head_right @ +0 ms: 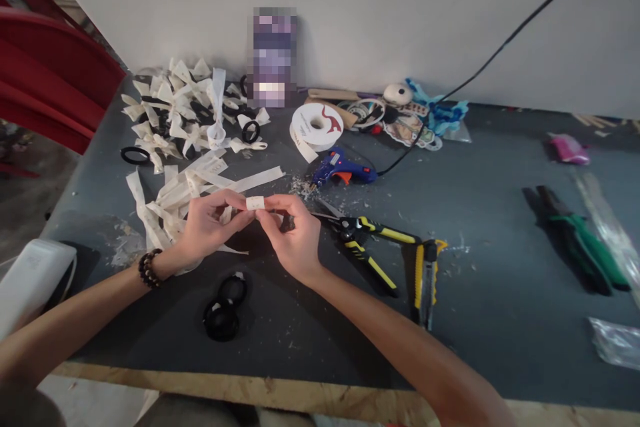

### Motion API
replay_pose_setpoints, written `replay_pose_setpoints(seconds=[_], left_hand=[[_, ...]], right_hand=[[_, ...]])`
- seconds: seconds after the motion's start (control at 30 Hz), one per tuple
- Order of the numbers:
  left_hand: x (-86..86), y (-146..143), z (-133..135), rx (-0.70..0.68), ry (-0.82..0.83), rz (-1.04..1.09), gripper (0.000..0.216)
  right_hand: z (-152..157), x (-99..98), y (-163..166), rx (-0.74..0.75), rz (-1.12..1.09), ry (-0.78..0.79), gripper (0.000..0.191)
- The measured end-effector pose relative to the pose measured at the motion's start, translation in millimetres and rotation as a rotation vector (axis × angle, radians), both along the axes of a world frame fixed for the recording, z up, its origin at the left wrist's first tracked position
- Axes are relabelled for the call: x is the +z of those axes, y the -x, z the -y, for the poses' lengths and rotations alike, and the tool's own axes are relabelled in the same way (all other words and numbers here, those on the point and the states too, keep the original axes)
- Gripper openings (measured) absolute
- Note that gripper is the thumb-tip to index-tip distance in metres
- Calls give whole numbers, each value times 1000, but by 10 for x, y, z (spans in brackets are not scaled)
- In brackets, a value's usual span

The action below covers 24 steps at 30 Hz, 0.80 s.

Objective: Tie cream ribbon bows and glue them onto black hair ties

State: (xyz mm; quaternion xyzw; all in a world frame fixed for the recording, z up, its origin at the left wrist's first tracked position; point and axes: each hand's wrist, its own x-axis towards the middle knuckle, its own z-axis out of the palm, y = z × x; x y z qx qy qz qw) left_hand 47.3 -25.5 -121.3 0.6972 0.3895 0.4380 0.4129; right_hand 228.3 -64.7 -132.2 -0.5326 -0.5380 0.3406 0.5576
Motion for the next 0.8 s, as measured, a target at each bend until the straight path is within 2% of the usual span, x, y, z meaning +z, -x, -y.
replay_pose_setpoints(seconds=[0.17,0.27,0.33,0.43,0.6,0.67,0.8], left_hand=[[22,4,17,-15,-41,64,13],[38,-2,43,-7,-142,-6,11],[46,-19,61,32,-152,-36,14],[63,-50,72,64,-27,11,25],[118,-51,44,-48,119,-55,12],[124,-35,30,-52,113,-102,6],[91,-11,7,-50,33,-93,7]], right_hand=[[-13,-5,-9,39,-8,25,25],[-29,-2,-34,91,15,67,37],[-36,-4,-46,103,55,71,30],[-31,-20,-51,66,122,41,13],[-10,-46,-34,1,156,16,12],[-7,-43,-24,-18,160,30,14],[-4,-15,-3,-33,119,63,15]])
